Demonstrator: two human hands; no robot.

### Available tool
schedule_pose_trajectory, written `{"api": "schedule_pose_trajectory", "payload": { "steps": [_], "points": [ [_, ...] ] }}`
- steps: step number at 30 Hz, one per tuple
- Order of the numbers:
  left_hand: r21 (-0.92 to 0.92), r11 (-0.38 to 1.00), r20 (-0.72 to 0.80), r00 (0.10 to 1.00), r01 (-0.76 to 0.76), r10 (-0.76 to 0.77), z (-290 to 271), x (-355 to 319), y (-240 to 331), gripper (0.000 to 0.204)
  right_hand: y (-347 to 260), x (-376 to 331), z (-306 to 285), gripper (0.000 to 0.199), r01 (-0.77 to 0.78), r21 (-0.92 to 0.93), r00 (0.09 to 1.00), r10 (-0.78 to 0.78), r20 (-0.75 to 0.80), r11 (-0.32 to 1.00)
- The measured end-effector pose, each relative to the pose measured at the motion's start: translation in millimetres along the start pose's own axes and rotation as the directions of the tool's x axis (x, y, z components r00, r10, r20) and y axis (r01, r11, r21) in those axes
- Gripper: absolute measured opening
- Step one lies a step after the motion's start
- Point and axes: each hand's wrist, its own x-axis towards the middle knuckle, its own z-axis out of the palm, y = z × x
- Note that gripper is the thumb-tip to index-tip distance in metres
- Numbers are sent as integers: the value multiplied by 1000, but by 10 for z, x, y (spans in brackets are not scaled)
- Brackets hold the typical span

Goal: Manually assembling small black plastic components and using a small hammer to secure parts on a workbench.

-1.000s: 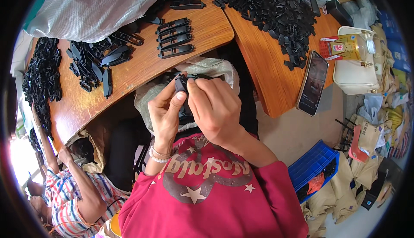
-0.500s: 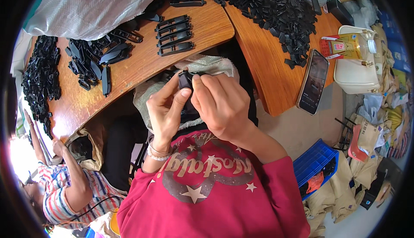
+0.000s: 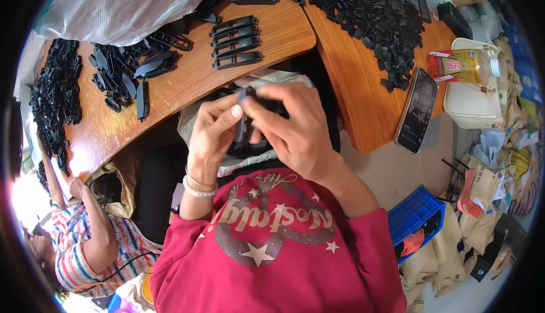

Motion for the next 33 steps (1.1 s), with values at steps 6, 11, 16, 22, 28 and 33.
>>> {"api": "schedule_pose_trajectory", "payload": {
  "steps": [6,11,16,22,28,33],
  "points": [
    [25,991,198,971,132,-134,-210,78,178,43,187,101,209,34,74,231,997,-68,-33,970],
    [837,506,-110,843,-206,526,-190,426,472,26,396,211,405,31,11,81,976,7,-218,997],
    [795,-596,289,793,113,536,-490,893,738,38,480,208,611,30,-19,-161,975,-17,-223,987],
    [705,-706,434,751,60,497,-535,1060,743,8,539,262,684,30,-66,-128,961,29,-274,990],
    [782,-620,533,584,-62,613,-558,931,634,25,581,296,696,29,-69,-131,941,21,-339,989],
    [899,-351,428,349,-263,834,-525,665,530,28,537,320,638,24,-96,-104,926,51,-373,990]
  ]
}}
